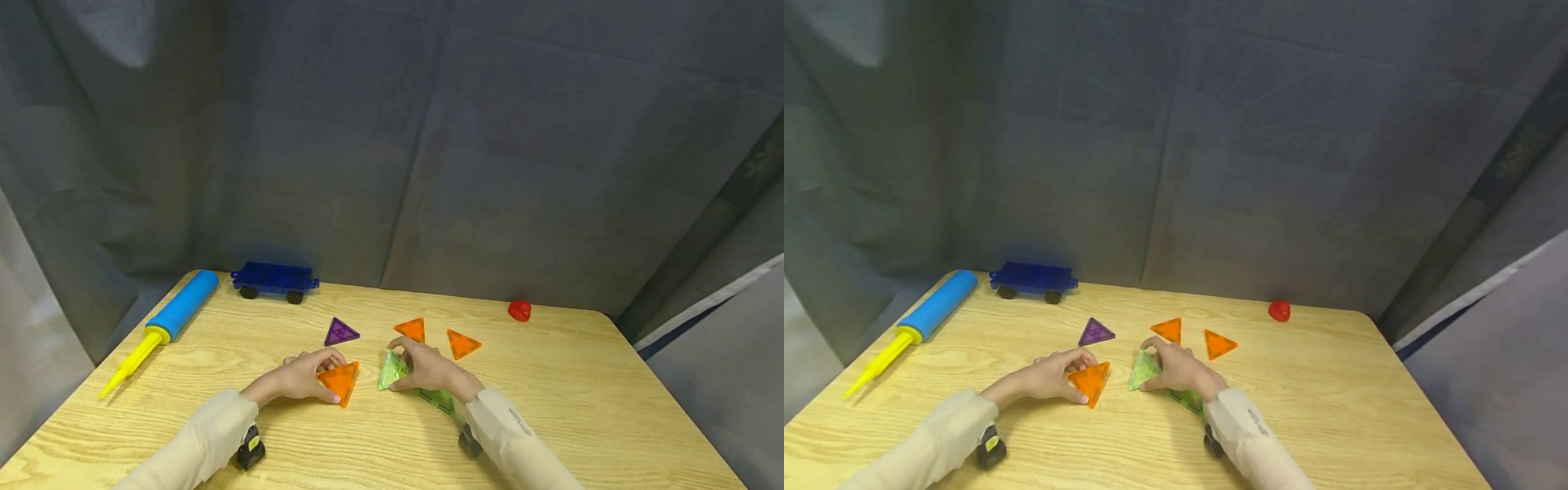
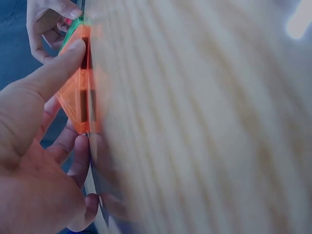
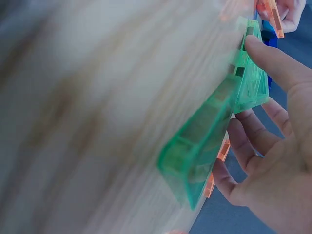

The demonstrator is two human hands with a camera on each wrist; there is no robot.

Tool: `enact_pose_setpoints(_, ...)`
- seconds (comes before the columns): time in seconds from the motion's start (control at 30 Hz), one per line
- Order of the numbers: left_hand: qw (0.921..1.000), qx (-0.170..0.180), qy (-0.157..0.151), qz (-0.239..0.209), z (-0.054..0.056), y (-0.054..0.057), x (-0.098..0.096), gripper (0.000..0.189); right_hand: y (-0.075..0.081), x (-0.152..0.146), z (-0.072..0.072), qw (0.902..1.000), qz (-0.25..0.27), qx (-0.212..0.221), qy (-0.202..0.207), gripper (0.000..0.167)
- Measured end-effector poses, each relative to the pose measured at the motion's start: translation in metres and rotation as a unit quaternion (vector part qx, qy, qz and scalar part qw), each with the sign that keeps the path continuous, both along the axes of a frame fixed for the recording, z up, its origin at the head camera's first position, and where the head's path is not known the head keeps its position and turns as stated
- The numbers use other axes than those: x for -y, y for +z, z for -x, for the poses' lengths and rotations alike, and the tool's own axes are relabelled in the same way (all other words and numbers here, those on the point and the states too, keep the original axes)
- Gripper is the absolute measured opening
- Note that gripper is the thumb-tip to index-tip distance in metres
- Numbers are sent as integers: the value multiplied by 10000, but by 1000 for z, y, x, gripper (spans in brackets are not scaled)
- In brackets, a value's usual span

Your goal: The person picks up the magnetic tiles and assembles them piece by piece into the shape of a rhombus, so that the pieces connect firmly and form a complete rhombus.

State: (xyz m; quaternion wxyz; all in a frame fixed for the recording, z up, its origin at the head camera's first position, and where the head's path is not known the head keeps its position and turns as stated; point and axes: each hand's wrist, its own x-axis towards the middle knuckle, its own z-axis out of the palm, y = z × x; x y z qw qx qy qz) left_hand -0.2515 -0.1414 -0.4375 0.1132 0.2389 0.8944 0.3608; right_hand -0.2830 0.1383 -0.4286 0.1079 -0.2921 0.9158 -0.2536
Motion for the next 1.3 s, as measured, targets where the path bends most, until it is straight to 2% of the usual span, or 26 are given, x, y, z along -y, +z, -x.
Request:
enact_pose_setpoints(0.33, 9999, -116, -19, -22, -4, 3, -1, 47, -1, -3, -7, 9980, 489, 362, 153, 70)
enact_pose_setpoints(0.53, 9996, -260, 5, 95, -6, 3, -4, 49, 1, -2, -13, 9965, 652, 520, -46, 63)
enact_pose_setpoints(0.77, 10000, -52, -31, 19, -8, 4, -5, 46, 3, 1, -19, 9924, 890, 839, -100, 48)
enact_pose_setpoints(1.3, 9997, 31, 160, 178, -8, 4, -7, 51, 3, 6, -26, 9886, 1082, 1029, -207, 41)
